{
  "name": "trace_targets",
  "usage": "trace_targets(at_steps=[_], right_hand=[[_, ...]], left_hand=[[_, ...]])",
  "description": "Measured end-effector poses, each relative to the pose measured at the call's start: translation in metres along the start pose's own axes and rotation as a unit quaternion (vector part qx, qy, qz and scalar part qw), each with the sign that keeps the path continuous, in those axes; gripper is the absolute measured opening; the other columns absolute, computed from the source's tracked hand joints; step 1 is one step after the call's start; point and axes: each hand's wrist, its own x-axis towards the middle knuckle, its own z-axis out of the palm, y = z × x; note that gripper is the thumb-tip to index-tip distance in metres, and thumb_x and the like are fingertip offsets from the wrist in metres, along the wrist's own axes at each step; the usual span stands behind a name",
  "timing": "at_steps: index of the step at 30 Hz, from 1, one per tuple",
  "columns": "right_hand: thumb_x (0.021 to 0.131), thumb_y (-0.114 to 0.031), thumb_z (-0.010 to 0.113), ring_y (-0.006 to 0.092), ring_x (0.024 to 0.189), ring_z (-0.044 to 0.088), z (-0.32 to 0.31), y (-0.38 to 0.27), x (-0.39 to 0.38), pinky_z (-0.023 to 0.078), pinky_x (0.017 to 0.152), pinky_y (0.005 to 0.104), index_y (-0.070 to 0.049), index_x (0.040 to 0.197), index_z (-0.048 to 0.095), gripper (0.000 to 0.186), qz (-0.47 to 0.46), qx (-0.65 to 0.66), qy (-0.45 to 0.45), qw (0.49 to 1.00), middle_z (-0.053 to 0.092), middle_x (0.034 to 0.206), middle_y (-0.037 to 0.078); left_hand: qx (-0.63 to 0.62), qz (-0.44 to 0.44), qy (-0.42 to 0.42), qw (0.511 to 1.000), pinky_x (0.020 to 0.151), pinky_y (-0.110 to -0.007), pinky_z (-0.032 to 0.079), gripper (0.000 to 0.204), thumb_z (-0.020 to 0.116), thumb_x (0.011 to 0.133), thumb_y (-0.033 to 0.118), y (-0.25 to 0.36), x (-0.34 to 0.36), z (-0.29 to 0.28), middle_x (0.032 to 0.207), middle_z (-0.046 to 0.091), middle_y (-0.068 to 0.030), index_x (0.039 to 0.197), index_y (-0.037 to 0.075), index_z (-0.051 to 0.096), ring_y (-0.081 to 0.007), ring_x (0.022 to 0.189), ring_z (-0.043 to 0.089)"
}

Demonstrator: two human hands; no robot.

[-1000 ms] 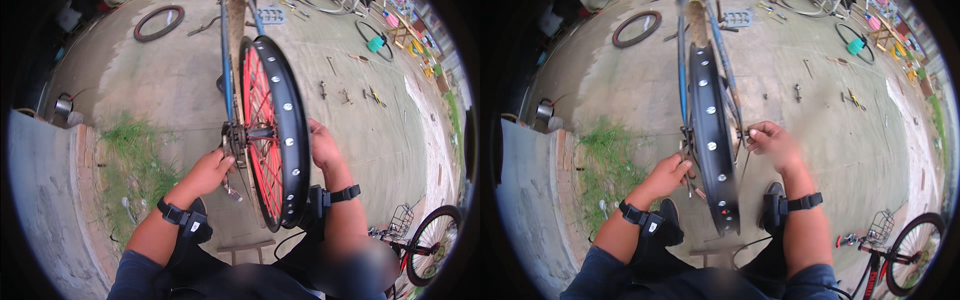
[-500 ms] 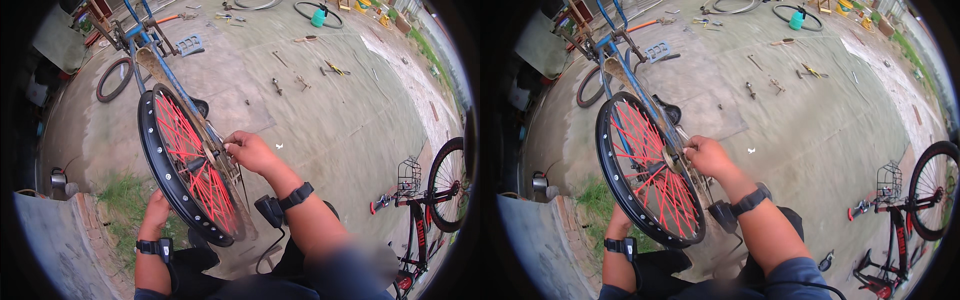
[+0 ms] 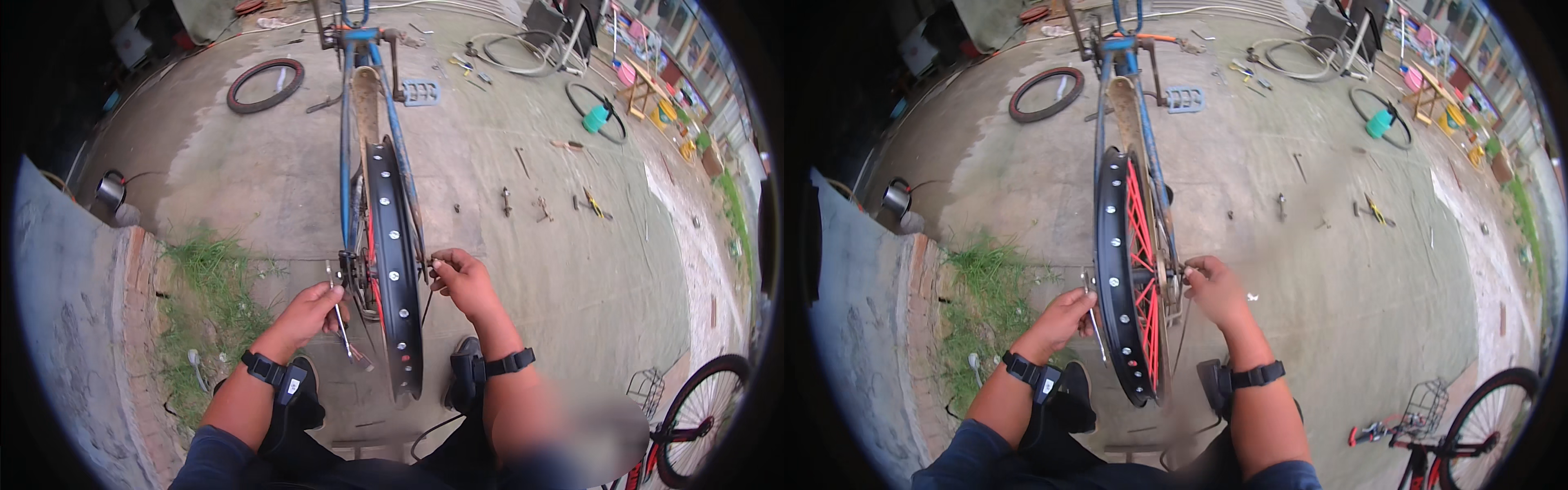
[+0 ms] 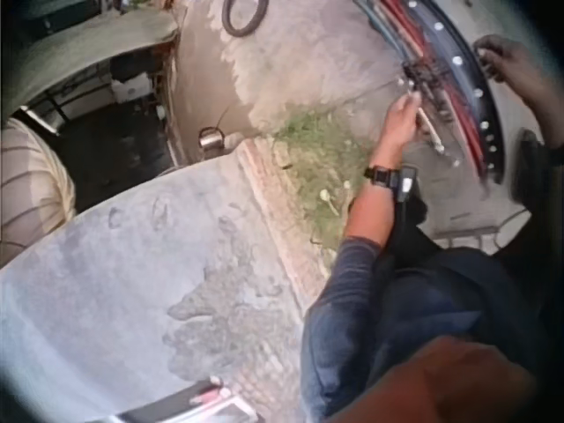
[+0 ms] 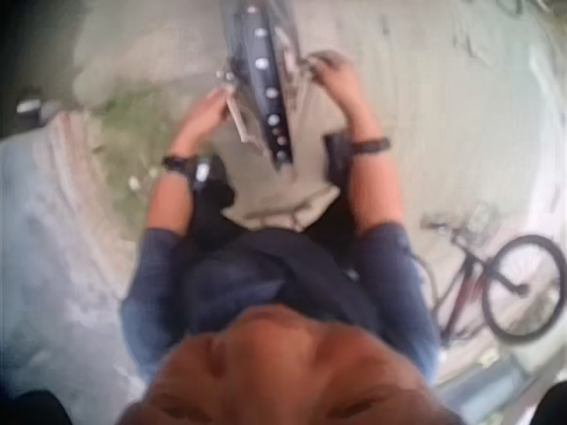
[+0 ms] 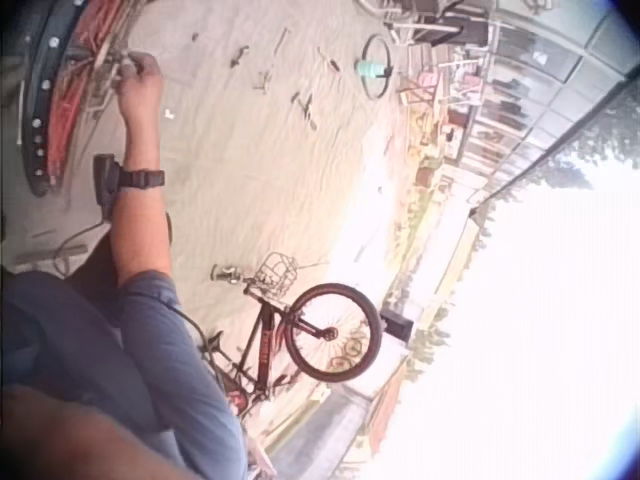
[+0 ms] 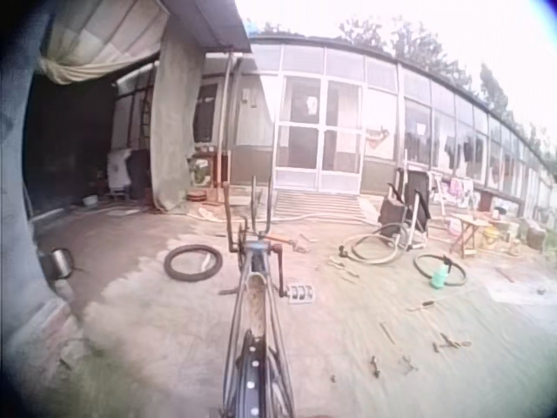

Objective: The person adjusts the rear wheel of a bicycle, using a wrench to tighten the axle nuts and checking the wheel alignment. The person also briefly handles a screwdriver and moves around the workspace to access tools.

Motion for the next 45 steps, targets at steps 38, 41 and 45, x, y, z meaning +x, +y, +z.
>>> trace_targets(at_steps=[38, 41, 45], right_hand=[[0.1, -0.014, 0.063, 0.0065, 0.077, 0.06, -0.005, -0.007, -0.006, 0.049, 0.068, 0.0245, 0.001, 0.112, 0.068, 0.019, -0.001, 0.006, -0.01, 1.0, 0.069, 0.091, 0.001], [0.101, -0.015, 0.062, 0.0073, 0.074, 0.06, -0.004, -0.007, -0.003, 0.049, 0.066, 0.0244, 0.0, 0.112, 0.068, 0.019, -0.009, 0.001, -0.01, 1.0, 0.069, 0.09, 0.0], [0.101, -0.015, 0.063, 0.0072, 0.072, 0.059, -0.002, -0.009, -0.003, 0.049, 0.065, 0.0238, 0.0, 0.111, 0.068, 0.019, -0.009, -0.009, -0.006, 1.0, 0.068, 0.088, 0.0]], left_hand=[[-0.232, 0.133, 0.109, 0.957, 0.054, -0.024, 0.04, 0.028, 0.059, 0.104, 0.031, 0.046, 0.013, -0.023, 0.067, 0.051, 0.0021, 0.104, 0.004, 0.062, -0.0087, 0.062, 0.05], [-0.237, 0.111, 0.106, 0.959, 0.052, -0.021, 0.039, 0.028, 0.059, 0.105, 0.029, 0.065, 0.021, -0.023, 0.076, 0.055, 0.0016, 0.114, 0.003, 0.063, -0.0071, 0.064, 0.051], [-0.266, 0.09, 0.076, 0.957, 0.051, -0.019, 0.04, 0.03, 0.056, 0.106, 0.028, 0.082, 0.042, -0.017, 0.087, 0.061, -0.0007, 0.123, 0.003, 0.062, -0.0068, 0.069, 0.052]])
